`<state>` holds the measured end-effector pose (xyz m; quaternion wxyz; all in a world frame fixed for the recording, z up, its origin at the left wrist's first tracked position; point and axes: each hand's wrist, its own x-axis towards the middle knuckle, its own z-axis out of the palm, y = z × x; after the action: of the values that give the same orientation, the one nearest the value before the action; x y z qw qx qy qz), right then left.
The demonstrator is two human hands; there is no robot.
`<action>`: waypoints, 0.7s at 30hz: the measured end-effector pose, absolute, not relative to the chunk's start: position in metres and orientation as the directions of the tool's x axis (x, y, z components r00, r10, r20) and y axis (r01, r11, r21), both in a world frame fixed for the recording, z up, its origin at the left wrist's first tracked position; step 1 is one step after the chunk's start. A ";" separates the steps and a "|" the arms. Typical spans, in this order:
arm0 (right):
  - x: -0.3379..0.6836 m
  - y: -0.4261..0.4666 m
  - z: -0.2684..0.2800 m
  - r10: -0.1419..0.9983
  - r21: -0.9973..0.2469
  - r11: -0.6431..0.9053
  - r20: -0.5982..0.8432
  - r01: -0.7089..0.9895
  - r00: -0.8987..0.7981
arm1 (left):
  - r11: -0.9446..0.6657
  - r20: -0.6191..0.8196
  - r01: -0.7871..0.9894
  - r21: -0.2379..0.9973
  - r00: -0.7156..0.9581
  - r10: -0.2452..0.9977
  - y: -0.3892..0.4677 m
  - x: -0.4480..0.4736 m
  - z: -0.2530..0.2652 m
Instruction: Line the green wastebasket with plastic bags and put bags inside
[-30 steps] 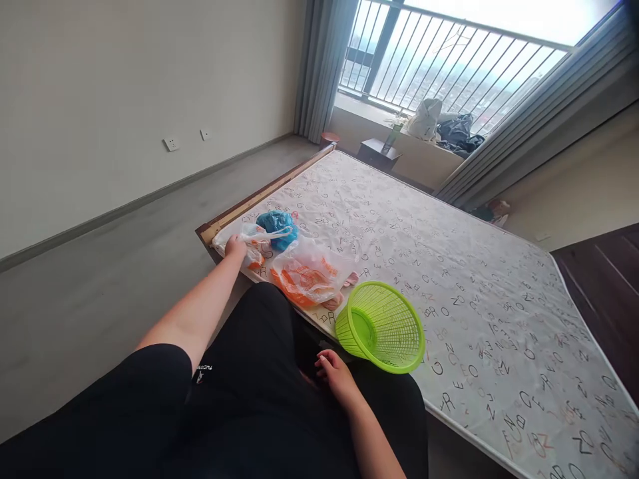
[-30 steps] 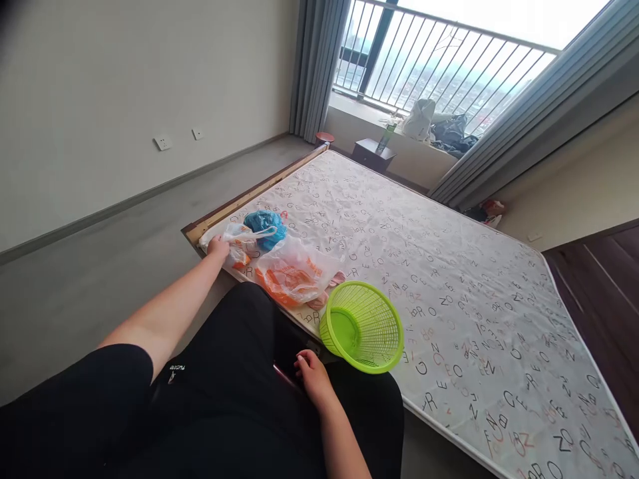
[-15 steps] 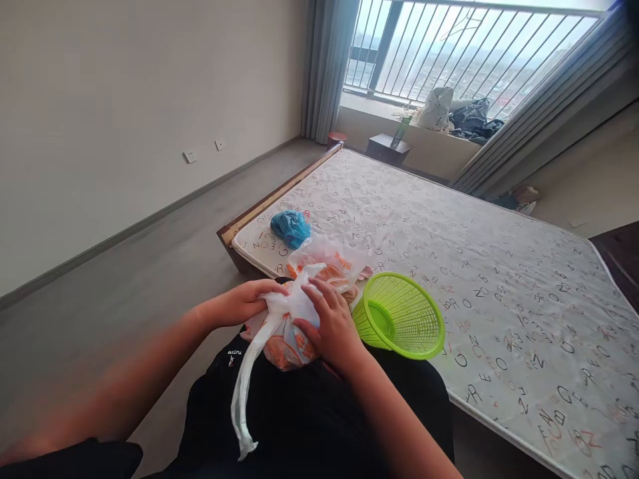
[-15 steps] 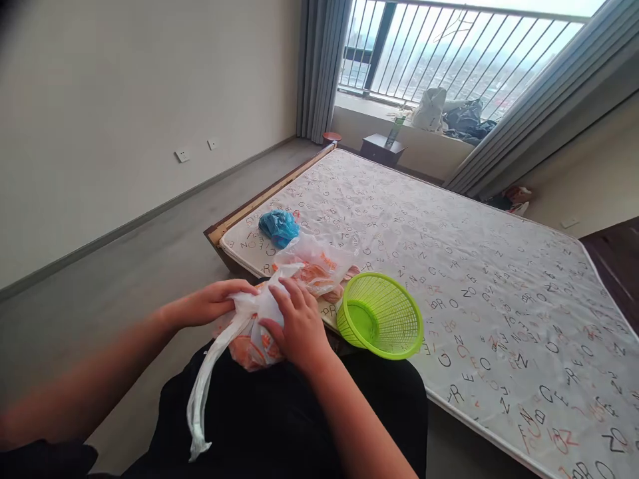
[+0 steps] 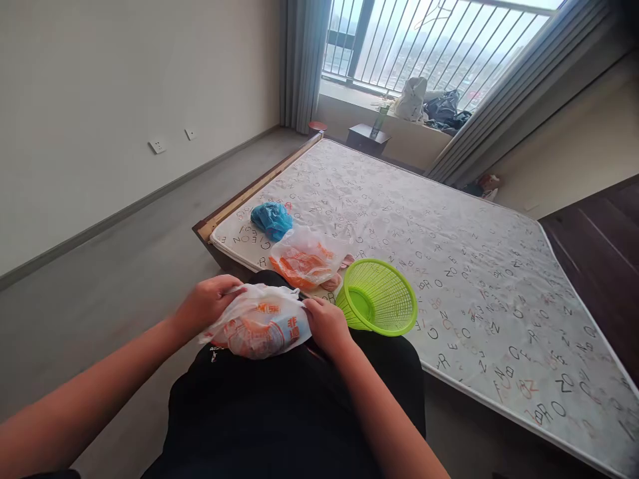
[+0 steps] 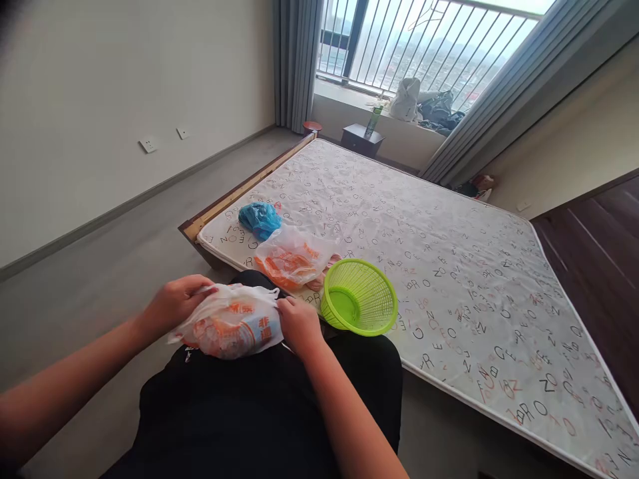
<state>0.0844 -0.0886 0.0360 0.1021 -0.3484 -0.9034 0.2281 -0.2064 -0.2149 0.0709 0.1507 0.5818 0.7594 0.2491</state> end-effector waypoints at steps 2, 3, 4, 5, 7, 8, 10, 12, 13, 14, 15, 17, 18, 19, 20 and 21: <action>0.109 -0.088 0.023 0.771 -0.588 0.538 0.054 0.604 -0.634 | 0.450 0.047 0.668 0.593 -0.586 0.809 -0.223 -0.233 0.060; 0.121 -0.089 0.016 0.811 -0.643 0.482 0.069 0.596 -0.581 | 0.560 0.020 0.552 0.618 -0.723 0.691 -0.227 -0.246 0.054; 0.132 -0.091 0.009 0.845 -0.694 0.430 0.083 0.578 -0.529 | 0.613 -0.031 0.452 0.649 -0.788 0.614 -0.230 -0.257 0.047; 0.141 -0.094 0.003 0.870 -0.740 0.385 0.093 0.551 -0.484 | 0.618 -0.072 0.410 0.671 -0.793 0.604 -0.233 -0.266 0.040; 0.152 -0.100 -0.004 0.896 -0.816 0.325 0.104 0.477 -0.432 | 0.599 -0.093 0.442 0.668 -0.749 0.656 -0.236 -0.272 0.030; 0.154 -0.103 -0.005 0.899 -0.846 0.308 0.110 0.435 -0.424 | 0.555 -0.022 0.514 0.654 -0.720 0.693 -0.237 -0.268 0.029; 0.153 -0.107 -0.002 0.890 -0.889 0.295 0.122 0.350 -0.440 | 0.395 0.255 0.716 0.575 -0.616 0.745 -0.239 -0.250 0.032; 0.147 -0.110 0.003 0.876 -0.910 0.299 0.141 0.288 -0.461 | 0.184 0.536 0.894 0.410 -0.399 0.744 -0.237 -0.224 0.043; 0.144 -0.110 0.006 0.871 -0.914 0.303 0.152 0.268 -0.466 | 0.084 0.601 0.941 0.327 -0.275 0.750 -0.233 -0.210 0.049; 0.142 -0.111 0.008 0.867 -0.916 0.310 0.163 0.254 -0.471 | -0.011 0.606 0.963 0.270 -0.161 0.779 -0.228 -0.198 0.055; 0.140 -0.111 0.010 0.861 -0.917 0.317 0.171 0.243 -0.478 | -0.100 0.559 0.964 0.247 -0.057 0.827 -0.221 -0.187 0.060; 0.139 -0.113 0.013 0.843 -0.914 0.335 0.183 0.228 -0.506 | -0.251 0.336 0.923 0.292 0.147 0.930 -0.203 -0.172 0.067; 0.140 -0.114 0.013 0.830 -0.911 0.346 0.185 0.224 -0.526 | -0.287 0.199 0.901 0.326 0.231 0.952 -0.194 -0.167 0.069; 0.141 -0.116 0.014 0.815 -0.908 0.354 0.183 0.222 -0.550 | -0.299 0.069 0.888 0.350 0.294 0.953 -0.185 -0.163 0.069; 0.143 -0.117 0.016 0.800 -0.906 0.360 0.177 0.222 -0.573 | -0.294 -0.038 0.887 0.356 0.328 0.944 -0.177 -0.160 0.069; 0.144 -0.119 0.018 0.788 -0.905 0.364 0.171 0.222 -0.591 | -0.285 -0.114 0.893 0.347 0.342 0.933 -0.172 -0.156 0.068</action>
<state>0.1437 -0.1189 0.0180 0.3091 -0.3298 -0.7657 0.4577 -0.1565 -0.1720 0.0678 0.1775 0.7998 0.5708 0.0555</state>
